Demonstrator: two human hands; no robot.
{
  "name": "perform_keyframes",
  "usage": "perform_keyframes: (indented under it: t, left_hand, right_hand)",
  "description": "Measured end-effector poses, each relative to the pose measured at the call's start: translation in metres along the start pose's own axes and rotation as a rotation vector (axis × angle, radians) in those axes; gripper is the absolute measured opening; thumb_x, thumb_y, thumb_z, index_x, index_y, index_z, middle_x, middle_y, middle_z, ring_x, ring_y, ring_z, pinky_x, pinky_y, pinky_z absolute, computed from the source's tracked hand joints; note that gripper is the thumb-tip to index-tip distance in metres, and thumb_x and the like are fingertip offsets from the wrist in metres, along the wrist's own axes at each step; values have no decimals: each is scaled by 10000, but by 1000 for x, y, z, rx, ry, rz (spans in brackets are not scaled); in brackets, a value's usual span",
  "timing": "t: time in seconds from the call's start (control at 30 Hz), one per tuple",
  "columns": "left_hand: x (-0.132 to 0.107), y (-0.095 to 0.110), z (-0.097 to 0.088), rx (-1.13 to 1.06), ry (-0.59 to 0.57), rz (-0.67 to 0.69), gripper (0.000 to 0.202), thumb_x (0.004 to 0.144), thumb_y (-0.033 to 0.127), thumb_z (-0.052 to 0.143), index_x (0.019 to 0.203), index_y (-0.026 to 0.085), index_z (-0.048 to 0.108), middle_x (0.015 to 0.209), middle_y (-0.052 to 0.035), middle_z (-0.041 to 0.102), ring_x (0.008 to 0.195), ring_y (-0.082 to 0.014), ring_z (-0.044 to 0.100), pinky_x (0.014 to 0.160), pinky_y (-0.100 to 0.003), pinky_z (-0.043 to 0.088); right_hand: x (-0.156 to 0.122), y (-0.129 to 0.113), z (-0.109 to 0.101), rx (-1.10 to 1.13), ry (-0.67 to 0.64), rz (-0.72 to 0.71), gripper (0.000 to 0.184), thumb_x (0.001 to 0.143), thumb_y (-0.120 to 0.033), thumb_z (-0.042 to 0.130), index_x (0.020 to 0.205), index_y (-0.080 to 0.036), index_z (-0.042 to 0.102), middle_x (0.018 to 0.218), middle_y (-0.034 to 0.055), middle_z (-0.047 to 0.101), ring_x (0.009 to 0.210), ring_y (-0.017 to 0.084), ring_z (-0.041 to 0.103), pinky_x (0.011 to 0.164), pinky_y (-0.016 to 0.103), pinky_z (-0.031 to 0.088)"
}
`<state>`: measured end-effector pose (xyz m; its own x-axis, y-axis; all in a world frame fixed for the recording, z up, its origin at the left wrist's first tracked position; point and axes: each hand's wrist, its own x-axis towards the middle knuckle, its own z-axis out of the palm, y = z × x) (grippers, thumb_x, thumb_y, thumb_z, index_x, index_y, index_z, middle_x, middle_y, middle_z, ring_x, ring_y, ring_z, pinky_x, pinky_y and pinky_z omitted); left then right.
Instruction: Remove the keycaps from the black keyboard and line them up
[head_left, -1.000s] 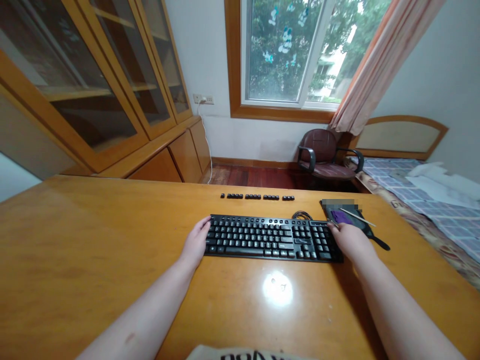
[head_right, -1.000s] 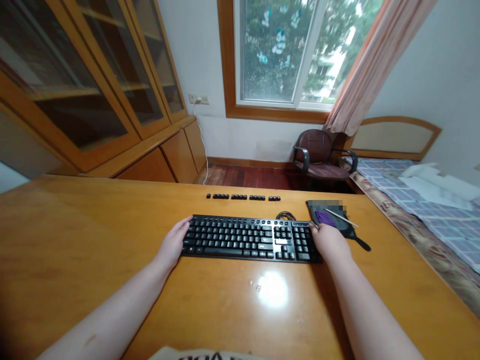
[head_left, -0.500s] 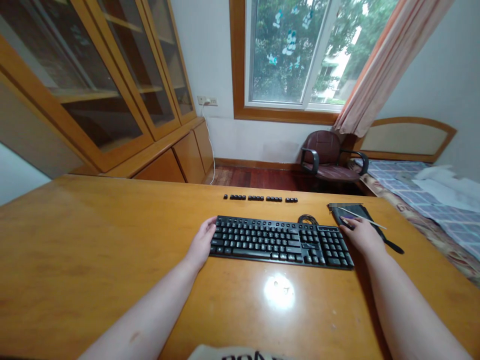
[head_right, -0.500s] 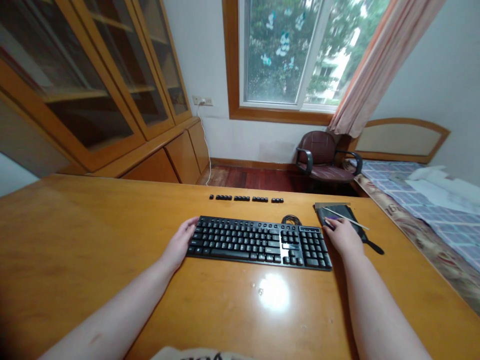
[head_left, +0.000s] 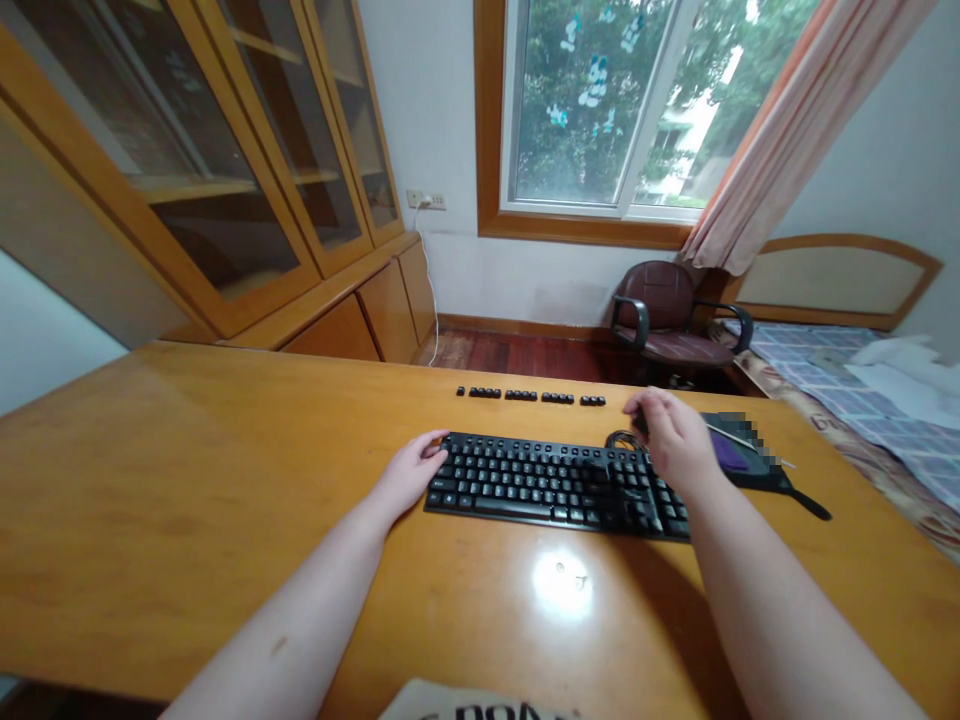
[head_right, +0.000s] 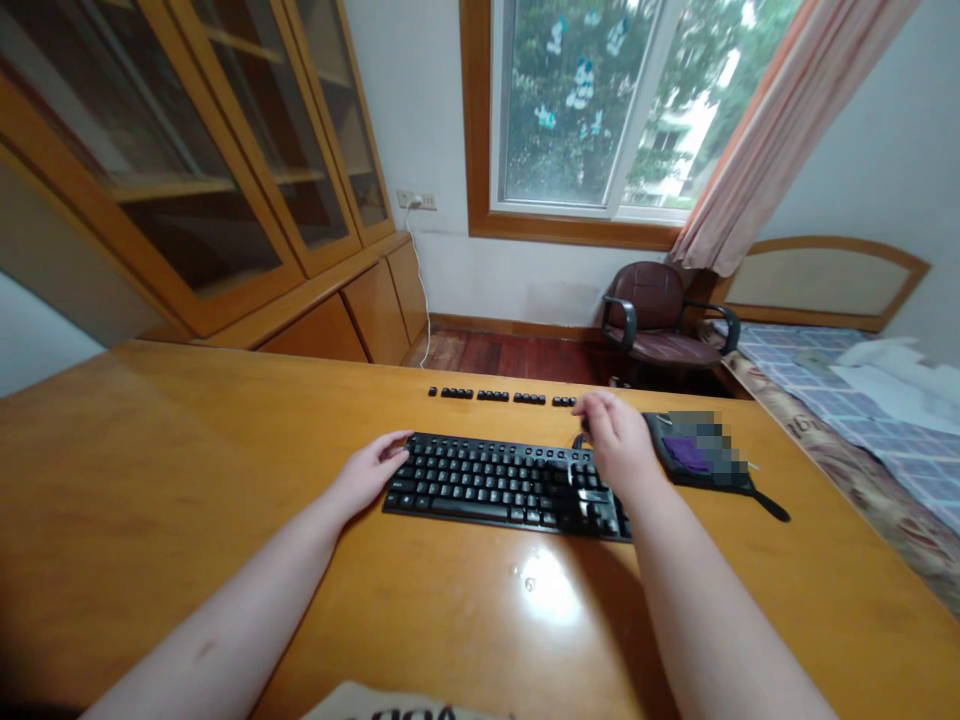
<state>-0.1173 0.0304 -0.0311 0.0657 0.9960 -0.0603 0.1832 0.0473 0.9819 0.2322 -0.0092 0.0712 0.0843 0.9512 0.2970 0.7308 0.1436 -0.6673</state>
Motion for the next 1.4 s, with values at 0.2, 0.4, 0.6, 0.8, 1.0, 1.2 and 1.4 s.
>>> perform_keyframes:
  t: [0.2, 0.4, 0.6, 0.8, 1.0, 1.2, 1.4]
  left_hand:
    - [8, -9, -6, -29, -37, 18, 412, 643, 308, 668, 1024, 155, 630, 1083, -99, 652, 1001, -232, 607, 961, -394, 411]
    - [10, -10, -3, -29, -17, 52, 466, 608, 221, 694, 1064, 172, 616, 1082, -93, 659, 1010, -238, 607, 968, -421, 412]
    - [10, -8, -2, 8, 3, 73, 415, 613, 185, 682, 1025, 166, 633, 1081, -86, 659, 986, -228, 615, 966, -406, 419]
    - [14, -17, -2, 44, -28, 114, 412, 632, 203, 671, 1039, 159, 627, 1066, -97, 660, 977, -237, 614, 937, -410, 433]
    - [11, -13, -4, 183, -44, 130, 304, 679, 242, 616, 965, 147, 653, 965, -79, 693, 907, -241, 631, 848, -363, 474]
    - [8, -7, -4, 282, -28, 139, 234, 688, 216, 551, 869, 137, 676, 844, -46, 709, 834, -230, 628, 776, -336, 484]
    - [10, -11, -4, 282, -13, 130, 288, 722, 338, 592, 909, 143, 693, 905, -65, 713, 873, -251, 634, 806, -356, 470]
  right_hand:
    - [40, -102, 89, 336, -372, -180, 260, 850, -417, 488, 847, -161, 533, 590, -6, 591, 535, 115, 580, 563, 227, 444]
    - [50, -106, 177, 257, -303, -178, 198, 829, -368, 539, 764, -181, 541, 671, 11, 626, 601, 131, 597, 621, 254, 449]
    - [43, -92, 199, 184, -248, -225, 193, 826, -355, 533, 726, -192, 562, 675, 15, 613, 689, 153, 579, 672, 263, 431]
    - [44, -89, 207, 142, -341, -187, 205, 840, -360, 523, 748, -188, 585, 655, 11, 612, 672, 147, 572, 663, 254, 420]
    - [37, -91, 204, -15, -401, -464, 231, 861, -369, 501, 828, -185, 636, 819, 47, 657, 782, 156, 585, 702, 246, 409]
    - [27, -90, 203, -264, -433, -690, 314, 904, -400, 415, 931, -174, 631, 857, 85, 682, 785, 169, 619, 696, 252, 404]
    - [25, -88, 207, -283, -339, -575, 318, 908, -385, 403, 897, -159, 627, 825, 90, 691, 755, 177, 634, 667, 247, 411]
